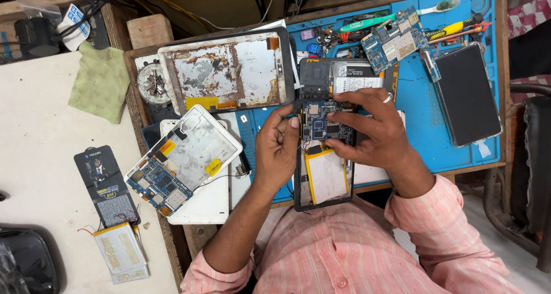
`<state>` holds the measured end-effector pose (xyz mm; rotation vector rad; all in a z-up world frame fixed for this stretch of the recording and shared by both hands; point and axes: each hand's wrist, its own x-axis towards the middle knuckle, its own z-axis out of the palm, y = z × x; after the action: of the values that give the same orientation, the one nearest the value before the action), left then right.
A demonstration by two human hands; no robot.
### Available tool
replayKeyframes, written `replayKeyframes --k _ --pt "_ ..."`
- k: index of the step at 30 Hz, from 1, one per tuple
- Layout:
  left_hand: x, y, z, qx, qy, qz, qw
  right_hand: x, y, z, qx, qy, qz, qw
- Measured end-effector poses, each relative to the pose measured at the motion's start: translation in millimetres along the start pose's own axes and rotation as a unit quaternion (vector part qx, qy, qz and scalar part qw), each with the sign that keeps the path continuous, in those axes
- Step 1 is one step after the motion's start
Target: The person handles a disassembled tablet, separating the screen from the internal components. They inspect the screen and the motherboard, then place the screen aside and continue to handle the internal parts.
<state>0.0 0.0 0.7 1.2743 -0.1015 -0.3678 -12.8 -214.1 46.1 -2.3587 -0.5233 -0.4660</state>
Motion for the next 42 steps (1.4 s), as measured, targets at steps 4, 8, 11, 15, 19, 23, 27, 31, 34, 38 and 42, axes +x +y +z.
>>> replayKeyframes --k 4,8,11,15,19,23,27,31,34,38,42 --pt "0.4 1.8 0.5 0.002 -0.003 -0.002 1.0 -0.4 1.7 -0.8 0.009 0.0 -0.001 1.0" --pt "0.8 0.4 -0.2 0.015 0.002 -0.007 1.0 -1.0 3.0 -1.4 0.009 0.0 -0.007 1.0" --pt "1.6 -1.0 -0.2 0.018 -0.002 -0.009 1.0 -1.0 4.7 -2.6 0.017 0.007 -0.015 1.0" --pt "1.1 -1.4 -1.3 -0.004 -0.003 -0.014 1.0 -0.6 3.2 -0.7 0.014 0.018 -0.016 1.0" --pt "0.6 -1.6 -0.7 -0.017 -0.004 -0.009 1.0 0.4 3.8 -1.0 0.008 0.015 -0.012 1.0" --pt "0.2 -2.1 -1.0 -0.017 -0.001 -0.014 1.0 0.3 4.3 -1.1 0.008 0.012 -0.009 1.0" --pt "0.8 -1.8 -2.0 -0.005 0.001 -0.02 1.0 0.7 5.1 -0.3 0.014 0.011 -0.01 1.0" --pt "0.7 -1.9 -2.0 -0.013 -0.002 -0.023 1.0 -0.9 6.2 0.0 0.013 0.011 -0.009 1.0" --pt "0.9 -1.5 -2.0 -0.011 -0.008 -0.016 1.0 -1.0 7.1 0.1 0.016 0.012 -0.01 1.0" --pt "0.7 -0.7 -2.6 -0.071 -0.014 -0.022 0.997 -1.5 7.9 0.4 0.017 0.011 -0.012 1.0" --pt "0.3 -0.4 -3.8 -0.054 -0.02 -0.015 0.998 -1.8 8.8 1.0 0.021 0.008 -0.013 1.0"
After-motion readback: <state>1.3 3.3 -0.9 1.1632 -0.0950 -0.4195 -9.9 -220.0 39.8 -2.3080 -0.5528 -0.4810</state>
